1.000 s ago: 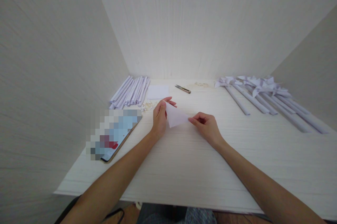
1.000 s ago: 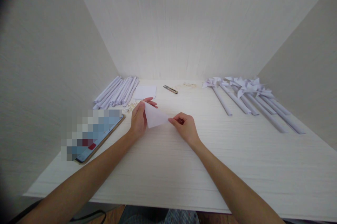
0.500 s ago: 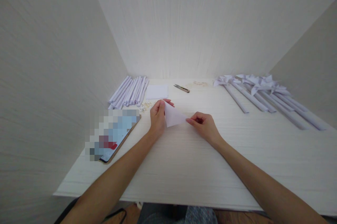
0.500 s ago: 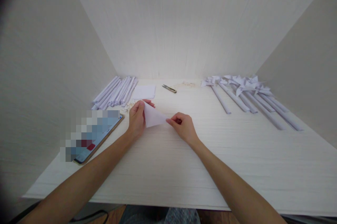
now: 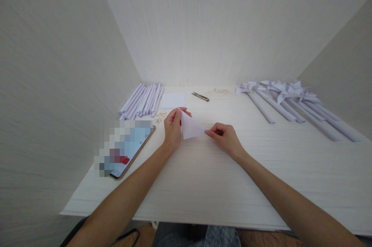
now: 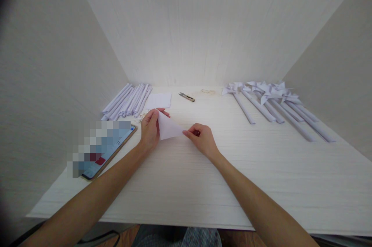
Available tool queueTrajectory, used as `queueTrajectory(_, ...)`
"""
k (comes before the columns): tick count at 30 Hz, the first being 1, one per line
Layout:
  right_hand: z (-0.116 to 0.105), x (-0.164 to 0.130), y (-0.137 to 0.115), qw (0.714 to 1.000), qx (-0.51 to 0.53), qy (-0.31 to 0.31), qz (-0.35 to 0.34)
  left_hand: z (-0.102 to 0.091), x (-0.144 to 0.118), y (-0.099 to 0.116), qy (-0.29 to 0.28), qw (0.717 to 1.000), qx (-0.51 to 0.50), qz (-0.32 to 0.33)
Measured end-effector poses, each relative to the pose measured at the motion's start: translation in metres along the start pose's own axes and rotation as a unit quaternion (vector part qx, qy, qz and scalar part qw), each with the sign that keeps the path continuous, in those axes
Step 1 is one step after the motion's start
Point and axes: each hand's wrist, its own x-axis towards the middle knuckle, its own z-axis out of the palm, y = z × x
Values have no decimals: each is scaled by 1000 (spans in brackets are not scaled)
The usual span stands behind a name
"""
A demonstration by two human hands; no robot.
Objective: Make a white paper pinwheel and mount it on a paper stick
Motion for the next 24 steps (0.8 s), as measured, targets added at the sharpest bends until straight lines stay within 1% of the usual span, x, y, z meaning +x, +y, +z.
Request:
queueTrajectory(10, 0, 0, -1, 1000, 1, -4, 3, -4, 3, -3, -3, 1000, 18, 19)
queueTrajectory(16, 1, 0, 0, 1000, -4, -8, -4, -6, 3, -3, -4, 998, 46, 46)
queueTrajectory(21, 1, -1, 0, 1000, -9, -13, -5, -5, 2, 0, 5, 997, 51, 50)
queueTrajectory(24, 1, -1, -1, 1000, -14, -16, -7, -4, 2, 2, 7, 998, 40, 40)
